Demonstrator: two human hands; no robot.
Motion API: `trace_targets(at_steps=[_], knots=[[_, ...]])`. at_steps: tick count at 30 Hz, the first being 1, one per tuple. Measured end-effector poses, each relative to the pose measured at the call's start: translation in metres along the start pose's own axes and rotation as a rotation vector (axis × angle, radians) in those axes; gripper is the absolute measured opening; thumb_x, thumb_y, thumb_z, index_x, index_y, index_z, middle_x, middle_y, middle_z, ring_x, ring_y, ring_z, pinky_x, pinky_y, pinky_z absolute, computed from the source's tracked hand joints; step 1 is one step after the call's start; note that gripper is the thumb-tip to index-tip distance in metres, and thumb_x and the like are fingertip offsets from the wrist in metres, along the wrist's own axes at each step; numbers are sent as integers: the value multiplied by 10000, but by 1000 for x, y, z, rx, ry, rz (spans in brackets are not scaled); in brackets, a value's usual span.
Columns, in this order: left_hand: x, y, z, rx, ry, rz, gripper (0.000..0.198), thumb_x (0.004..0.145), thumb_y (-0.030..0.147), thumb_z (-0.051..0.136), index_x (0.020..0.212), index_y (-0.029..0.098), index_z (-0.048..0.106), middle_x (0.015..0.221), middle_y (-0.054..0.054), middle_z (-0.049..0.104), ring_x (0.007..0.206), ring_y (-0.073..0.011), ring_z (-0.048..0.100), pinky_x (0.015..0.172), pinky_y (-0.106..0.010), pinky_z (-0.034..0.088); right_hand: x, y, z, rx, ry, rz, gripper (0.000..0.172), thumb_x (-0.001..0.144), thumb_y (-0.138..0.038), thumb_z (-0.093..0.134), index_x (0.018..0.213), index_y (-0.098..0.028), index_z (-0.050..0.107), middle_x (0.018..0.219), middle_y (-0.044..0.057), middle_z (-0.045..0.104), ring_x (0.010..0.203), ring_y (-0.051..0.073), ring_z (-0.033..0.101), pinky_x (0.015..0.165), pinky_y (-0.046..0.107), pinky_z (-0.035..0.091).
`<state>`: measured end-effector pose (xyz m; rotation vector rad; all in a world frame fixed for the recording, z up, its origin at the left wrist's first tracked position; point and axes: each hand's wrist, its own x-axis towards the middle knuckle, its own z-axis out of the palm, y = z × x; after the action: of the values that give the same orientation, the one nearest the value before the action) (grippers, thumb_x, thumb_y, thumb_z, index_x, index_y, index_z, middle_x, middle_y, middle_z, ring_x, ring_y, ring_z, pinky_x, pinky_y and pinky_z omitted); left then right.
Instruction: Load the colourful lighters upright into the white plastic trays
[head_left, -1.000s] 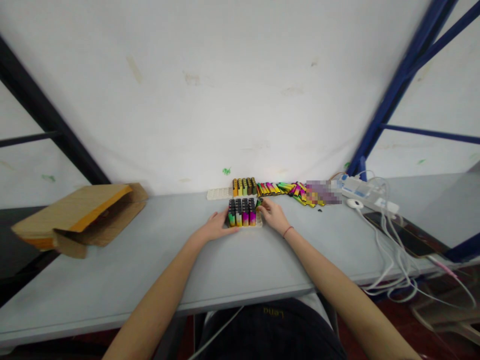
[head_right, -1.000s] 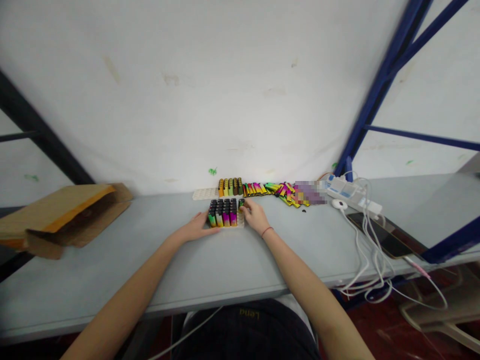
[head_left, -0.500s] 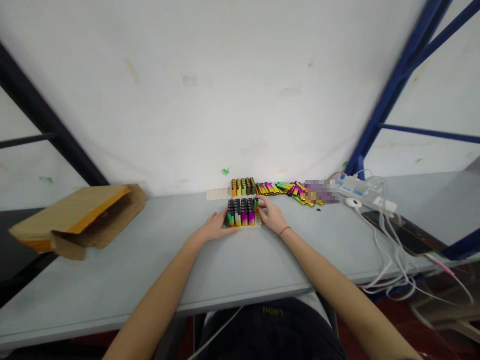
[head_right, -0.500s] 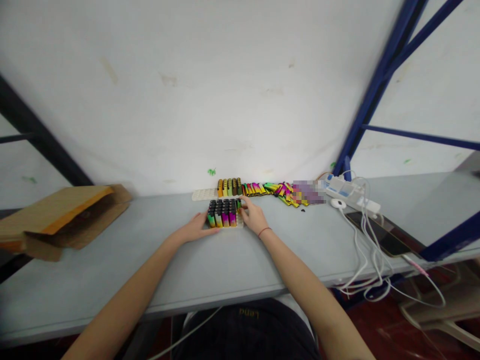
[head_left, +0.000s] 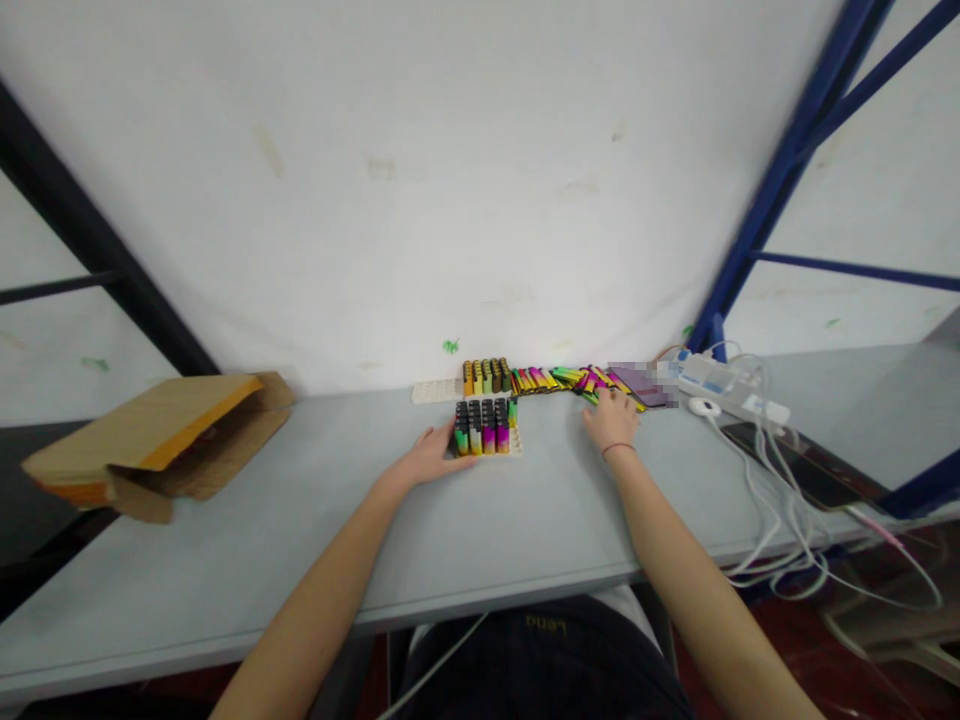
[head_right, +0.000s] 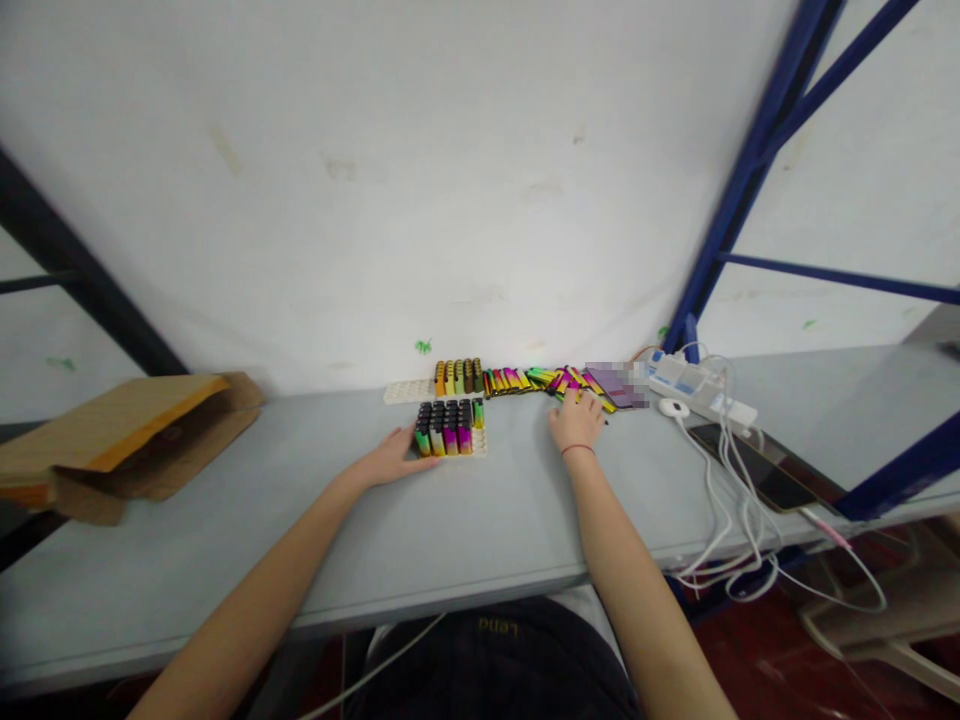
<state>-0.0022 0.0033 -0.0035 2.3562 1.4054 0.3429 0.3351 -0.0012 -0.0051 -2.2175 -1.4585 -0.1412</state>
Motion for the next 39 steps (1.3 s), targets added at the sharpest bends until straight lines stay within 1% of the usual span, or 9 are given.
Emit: trace_targets(at_steps=[6, 12, 17, 21, 26, 29, 33, 36, 39], knots=[[0, 1, 0, 6, 0, -4, 840, 794, 640, 592, 1479, 192, 404, 1569, -140, 415, 1452, -358, 364, 1209, -548, 205, -8, -12, -3, -78, -155, -64, 398, 918, -283, 460, 1212, -91, 647, 1317, 227, 582, 1203, 359, 523, 939, 462, 442], [0, 0, 1, -15, 2, 11, 862, 798, 624, 601, 1511, 206, 356, 1583, -130, 396, 1458, -338, 357, 1213, -534, 204, -10, -13, 0, -119, -159, -27, 457, 903, -334, 501, 1222, -33, 630, 1301, 264, 576, 1205, 390, 525, 921, 474, 458], [0, 1, 0, -18, -3, -6, 882, 792, 631, 600, 1521, 207, 342, 1588, -134, 382, 1457, -358, 353, 1211, -562, 188, -11, -13, -1, -142, -121, -55, 391, 908, -313, 503, 1157, -69, 679, 1254, 259, 604, 1185, 379, 533, 905, 469, 458], [-1, 2, -1, -19, 9, -11, 872, 777, 630, 615, 1503, 209, 374, 1570, -131, 414, 1450, -363, 365, 1210, -553, 201, -9, -14, -2, -138, -118, -40, 391, 917, -323, 517, 1186, -79, 660, 1226, 268, 622, 1165, 377, 564, 866, 455, 472], [-1, 3, -1, -15, 2, 1, 858, 788, 621, 605, 1493, 188, 378, 1556, -147, 435, 1452, -346, 367, 1213, -539, 197, -3, -14, -2, -141, -170, -22, 335, 927, -151, 450, 1196, -46, 622, 1106, 269, 686, 1102, 337, 640, 845, 397, 480], [-1, 3, -1, -14, -3, -6, 852, 791, 631, 595, 1488, 187, 389, 1573, -150, 405, 1454, -361, 359, 1209, -561, 192, -2, -13, -1, -130, -193, -93, 328, 883, -117, 513, 1180, -30, 620, 1125, 259, 681, 1087, 318, 649, 870, 365, 474], [-1, 3, -1, -18, 11, 6, 848, 779, 619, 615, 1484, 198, 406, 1560, -127, 434, 1437, -351, 391, 1204, -525, 240, -3, -15, 3, 31, -220, -297, 250, 853, -125, 541, 1056, -63, 674, 1137, 214, 672, 1056, 263, 641, 901, 310, 462], [0, 3, -1, -19, 7, 0, 860, 781, 625, 614, 1498, 210, 386, 1566, -118, 427, 1439, -347, 389, 1211, -525, 223, -7, -22, 9, 290, -217, -404, 303, 866, -161, 504, 1124, -118, 656, 1066, 149, 705, 967, 242, 649, 870, 323, 475], [0, 2, 0, -18, 3, -11, 877, 779, 630, 614, 1506, 206, 369, 1577, -127, 404, 1445, -358, 376, 1213, -550, 199, -15, -30, 14, 520, -248, -438, 322, 875, -224, 477, 1151, -176, 635, 948, 91, 721, 859, 237, 648, 817, 344, 486]])
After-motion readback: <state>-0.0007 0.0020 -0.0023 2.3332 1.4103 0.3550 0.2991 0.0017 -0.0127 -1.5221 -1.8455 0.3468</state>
